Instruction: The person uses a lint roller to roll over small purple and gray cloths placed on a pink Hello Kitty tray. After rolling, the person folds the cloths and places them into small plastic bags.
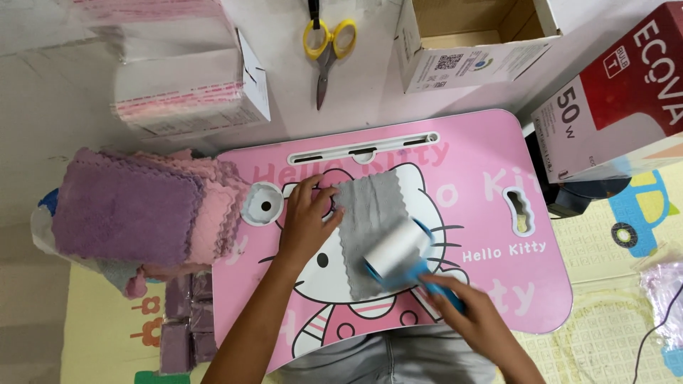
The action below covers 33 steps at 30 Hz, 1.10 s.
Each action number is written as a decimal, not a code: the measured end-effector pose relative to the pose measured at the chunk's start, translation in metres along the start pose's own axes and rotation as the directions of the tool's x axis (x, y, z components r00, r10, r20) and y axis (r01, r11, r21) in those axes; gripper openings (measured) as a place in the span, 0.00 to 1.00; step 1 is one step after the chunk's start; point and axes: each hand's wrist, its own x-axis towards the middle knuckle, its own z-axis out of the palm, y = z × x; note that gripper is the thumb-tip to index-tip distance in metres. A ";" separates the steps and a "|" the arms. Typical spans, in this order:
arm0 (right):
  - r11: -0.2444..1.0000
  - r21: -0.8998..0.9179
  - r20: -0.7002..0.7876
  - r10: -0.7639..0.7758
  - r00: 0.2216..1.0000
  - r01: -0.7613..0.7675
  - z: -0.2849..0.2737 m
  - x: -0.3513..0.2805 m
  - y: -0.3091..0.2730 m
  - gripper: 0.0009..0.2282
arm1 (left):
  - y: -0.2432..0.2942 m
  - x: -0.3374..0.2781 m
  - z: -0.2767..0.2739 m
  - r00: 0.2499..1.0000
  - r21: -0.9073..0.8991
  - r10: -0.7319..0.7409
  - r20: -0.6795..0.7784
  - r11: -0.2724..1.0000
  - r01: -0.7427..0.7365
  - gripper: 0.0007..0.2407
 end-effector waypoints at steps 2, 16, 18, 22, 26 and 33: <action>0.994 -0.019 0.028 -0.106 0.994 0.107 0.011 0.034 -0.021 0.15 | -0.007 0.000 0.003 0.999 -0.075 -0.036 -0.009 0.997 0.035 0.11; 0.998 -0.044 -0.001 -0.052 0.999 0.052 0.028 0.047 -0.060 0.16 | -0.013 -0.002 -0.005 0.978 -0.383 -0.205 0.034 0.901 0.202 0.13; 0.999 -0.050 -0.025 0.020 0.999 -0.022 0.025 0.015 -0.019 0.16 | -0.004 -0.001 -0.002 0.997 -0.159 -0.080 -0.015 0.984 0.077 0.12; 0.994 0.055 -0.083 0.095 0.992 -0.090 0.038 -0.054 0.031 0.18 | 0.007 0.002 -0.005 0.994 -0.019 -0.061 0.093 0.998 0.063 0.14; 0.863 0.390 -0.030 0.362 0.932 -0.323 0.063 -0.084 0.044 0.21 | 0.008 0.003 -0.005 0.997 0.001 -0.029 0.076 1.000 0.029 0.15; 0.950 0.309 0.055 0.015 0.998 -0.031 0.055 -0.005 -0.022 0.20 | 0.008 0.002 -0.004 0.998 0.005 -0.022 0.055 1.000 0.021 0.15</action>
